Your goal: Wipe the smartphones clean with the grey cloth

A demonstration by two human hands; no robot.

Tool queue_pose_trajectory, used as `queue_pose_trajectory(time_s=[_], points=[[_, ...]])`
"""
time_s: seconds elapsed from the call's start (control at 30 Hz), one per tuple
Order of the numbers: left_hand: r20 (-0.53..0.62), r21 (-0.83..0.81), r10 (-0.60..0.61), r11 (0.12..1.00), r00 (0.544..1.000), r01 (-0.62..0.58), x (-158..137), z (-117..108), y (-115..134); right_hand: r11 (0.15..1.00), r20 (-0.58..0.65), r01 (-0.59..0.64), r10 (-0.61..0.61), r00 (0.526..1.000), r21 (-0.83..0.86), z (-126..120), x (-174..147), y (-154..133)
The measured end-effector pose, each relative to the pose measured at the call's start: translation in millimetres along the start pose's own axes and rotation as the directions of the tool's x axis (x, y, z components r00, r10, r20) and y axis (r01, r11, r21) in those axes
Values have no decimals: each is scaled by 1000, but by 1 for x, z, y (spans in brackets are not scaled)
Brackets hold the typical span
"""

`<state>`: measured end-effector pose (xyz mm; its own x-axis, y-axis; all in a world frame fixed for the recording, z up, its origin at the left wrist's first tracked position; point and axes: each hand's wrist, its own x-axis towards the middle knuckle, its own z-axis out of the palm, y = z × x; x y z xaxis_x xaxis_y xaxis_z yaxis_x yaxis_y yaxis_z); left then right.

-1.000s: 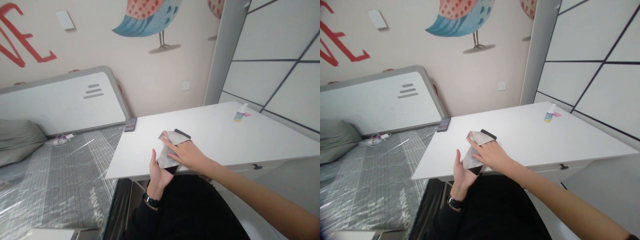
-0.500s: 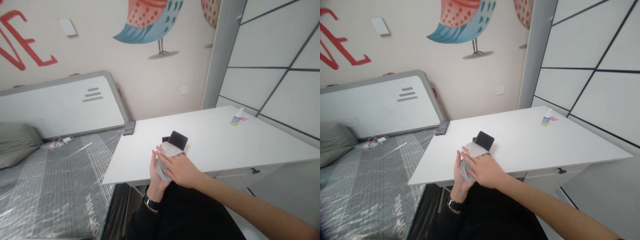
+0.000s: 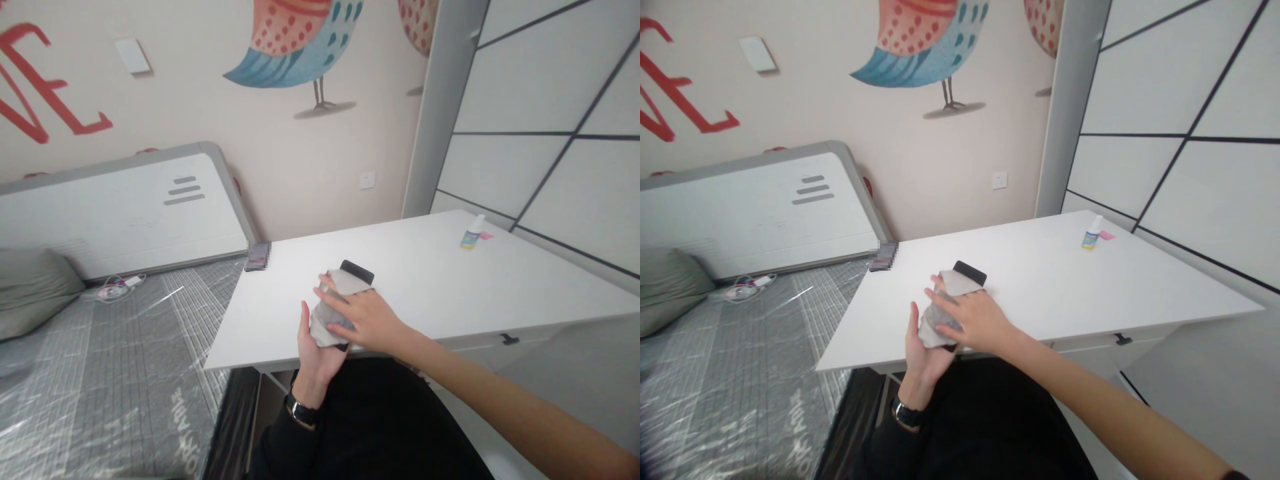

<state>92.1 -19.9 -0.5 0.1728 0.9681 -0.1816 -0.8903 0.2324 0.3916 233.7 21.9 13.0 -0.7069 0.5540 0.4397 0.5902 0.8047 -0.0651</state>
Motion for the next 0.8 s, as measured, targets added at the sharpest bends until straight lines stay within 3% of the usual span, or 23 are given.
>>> queue_pose_trajectory(time_s=[0.13,0.27,0.37,0.53,0.7,0.8], points=[[27,30,-17,999,999,16,0,5,-1,982,-127,-170,160,979,-77,0,4,9],[-5,-52,-25,998,1000,25,4,4,0,997,-69,-33,29,997,-66,13,-9,-10],[-19,-69,-45,997,999,43,3,6,-2,997,-31,55,-57,998,-51,12,-14,-9],[-13,-53,-42,998,999,42,-1,13,-4,989,-119,-126,116,986,-72,4,-8,10],[-24,-36,-40,999,999,39,1,14,-6,993,-131,-118,115,985,-16,8,-18,1],[-24,-21,-42,999,999,41,2,16,-11,986,-214,-165,166,963,22,-1,-17,-2]])
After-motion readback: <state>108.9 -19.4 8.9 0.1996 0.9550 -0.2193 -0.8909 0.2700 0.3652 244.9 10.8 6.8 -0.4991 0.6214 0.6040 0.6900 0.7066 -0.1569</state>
